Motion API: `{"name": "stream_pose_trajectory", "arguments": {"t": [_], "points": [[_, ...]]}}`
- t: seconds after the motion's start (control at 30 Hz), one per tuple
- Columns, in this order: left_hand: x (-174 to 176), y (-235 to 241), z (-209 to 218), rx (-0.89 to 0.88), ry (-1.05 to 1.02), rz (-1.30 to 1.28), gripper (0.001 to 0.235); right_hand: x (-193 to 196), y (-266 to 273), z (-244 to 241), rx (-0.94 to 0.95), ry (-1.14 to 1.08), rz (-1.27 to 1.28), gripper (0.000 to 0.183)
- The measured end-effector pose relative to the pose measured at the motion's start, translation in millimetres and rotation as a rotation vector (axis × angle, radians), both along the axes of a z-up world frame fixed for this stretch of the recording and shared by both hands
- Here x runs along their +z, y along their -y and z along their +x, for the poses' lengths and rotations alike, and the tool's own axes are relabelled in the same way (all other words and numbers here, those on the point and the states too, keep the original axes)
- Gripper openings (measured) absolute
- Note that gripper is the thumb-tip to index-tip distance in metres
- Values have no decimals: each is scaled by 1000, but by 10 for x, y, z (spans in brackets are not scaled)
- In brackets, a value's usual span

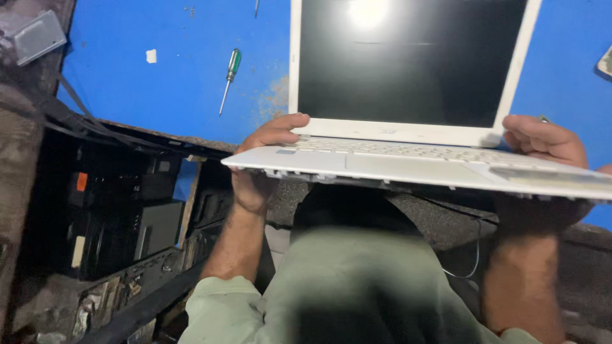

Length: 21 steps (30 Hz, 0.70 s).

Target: The person repeatedly opens and closes a white laptop, connects and disconnects a power cable, and inserts and removes a RAM module. The person presses the power button multiple times to test the device.

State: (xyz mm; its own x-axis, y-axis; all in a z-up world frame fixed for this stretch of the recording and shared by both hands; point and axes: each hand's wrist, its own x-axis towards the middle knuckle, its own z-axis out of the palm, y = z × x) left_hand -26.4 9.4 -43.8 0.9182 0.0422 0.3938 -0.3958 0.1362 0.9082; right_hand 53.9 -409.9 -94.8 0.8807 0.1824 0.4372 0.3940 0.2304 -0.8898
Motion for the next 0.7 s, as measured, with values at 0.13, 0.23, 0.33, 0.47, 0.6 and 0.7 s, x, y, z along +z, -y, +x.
{"name": "stream_pose_trajectory", "arguments": {"t": [0.13, 0.23, 0.33, 0.47, 0.6, 0.7], "points": [[-97, 15, 97, 25, -23, -156, 86, 8, 32, -99, -146, -92, 70, 93], [-165, -18, 195, 86, -80, -325, 84, 90, -68, -110, -105, -93, 227, 87], [-172, -88, 259, -34, -47, -284, 79, 203, -111, -114, -134, -24, 74, 89], [-176, -51, 255, 69, -34, -239, 75, 273, -83, -106, -216, 41, -125, 84], [-82, -151, 207, 136, -22, -85, 66, 162, -24, -172, -274, 55, -213, 77], [31, -240, 88, 382, -19, 383, 37, 3, 45, -188, -333, 64, -208, 73]]}}
